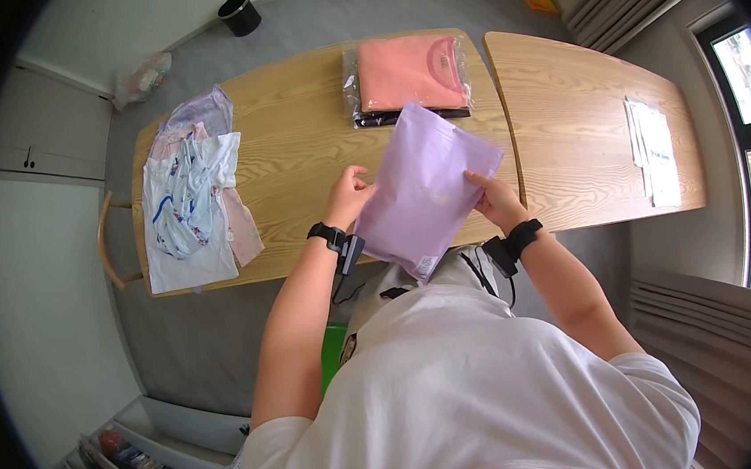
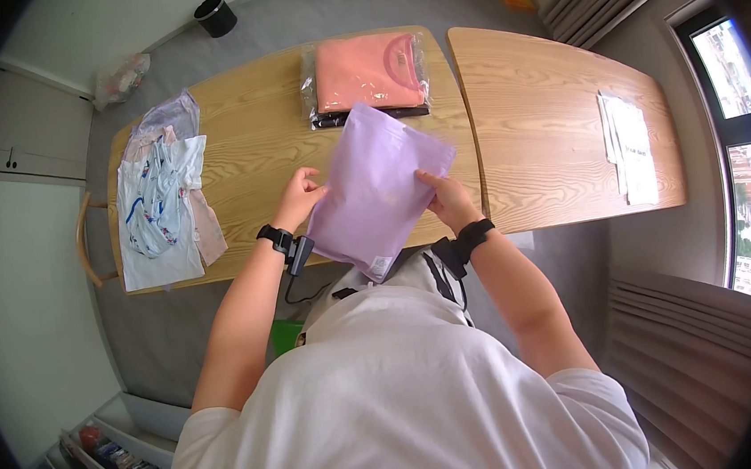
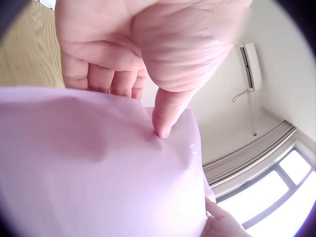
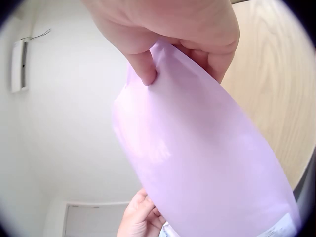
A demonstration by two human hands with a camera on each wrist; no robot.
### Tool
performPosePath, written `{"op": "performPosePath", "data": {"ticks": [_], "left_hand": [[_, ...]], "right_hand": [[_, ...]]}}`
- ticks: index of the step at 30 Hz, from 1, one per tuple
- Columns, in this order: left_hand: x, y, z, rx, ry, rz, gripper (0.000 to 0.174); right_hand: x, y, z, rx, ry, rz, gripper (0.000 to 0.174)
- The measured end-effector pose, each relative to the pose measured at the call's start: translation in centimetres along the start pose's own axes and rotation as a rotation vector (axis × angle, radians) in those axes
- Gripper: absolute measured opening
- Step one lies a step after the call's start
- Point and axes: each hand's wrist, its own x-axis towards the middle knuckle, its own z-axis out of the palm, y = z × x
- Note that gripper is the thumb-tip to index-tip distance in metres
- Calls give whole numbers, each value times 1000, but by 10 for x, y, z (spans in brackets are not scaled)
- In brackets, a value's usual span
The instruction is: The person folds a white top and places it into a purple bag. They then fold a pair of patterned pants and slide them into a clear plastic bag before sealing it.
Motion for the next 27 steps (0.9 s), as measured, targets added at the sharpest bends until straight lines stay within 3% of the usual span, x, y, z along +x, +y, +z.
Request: {"op": "performPosePath", "data": {"ticks": [1, 4, 5, 6, 7, 9, 11, 17, 27], "left_hand": [[6, -11, 8, -7, -9, -11, 43], [4, -22, 35, 401, 302, 350, 37], [-7, -15, 45, 501, 364, 502, 37], [-17, -13, 52, 551, 271, 543, 41], [-28, -13, 62, 547, 260, 534, 41], [-46, -13, 78, 724, 70, 696, 54], [-48, -19, 91, 821, 36, 693, 61], [-25, -43, 103, 932, -42, 575, 77], [-16, -63, 112, 929, -20, 582, 80]], "right_hand": [[13, 15, -12, -3, 11, 11, 36], [26, 42, -35, -10, 174, 51, 41], [26, 46, -35, -270, 454, -39, 41], [24, 49, -31, -536, 725, -129, 42], [15, 50, -23, -539, 732, -115, 42], [-2, 52, -4, -1417, 530, -825, 45], [-1, 53, 16, -1748, 103, -956, 46], [41, 80, 16, -1797, -119, -881, 53], [51, 83, 13, -1848, -150, -771, 58]]}}
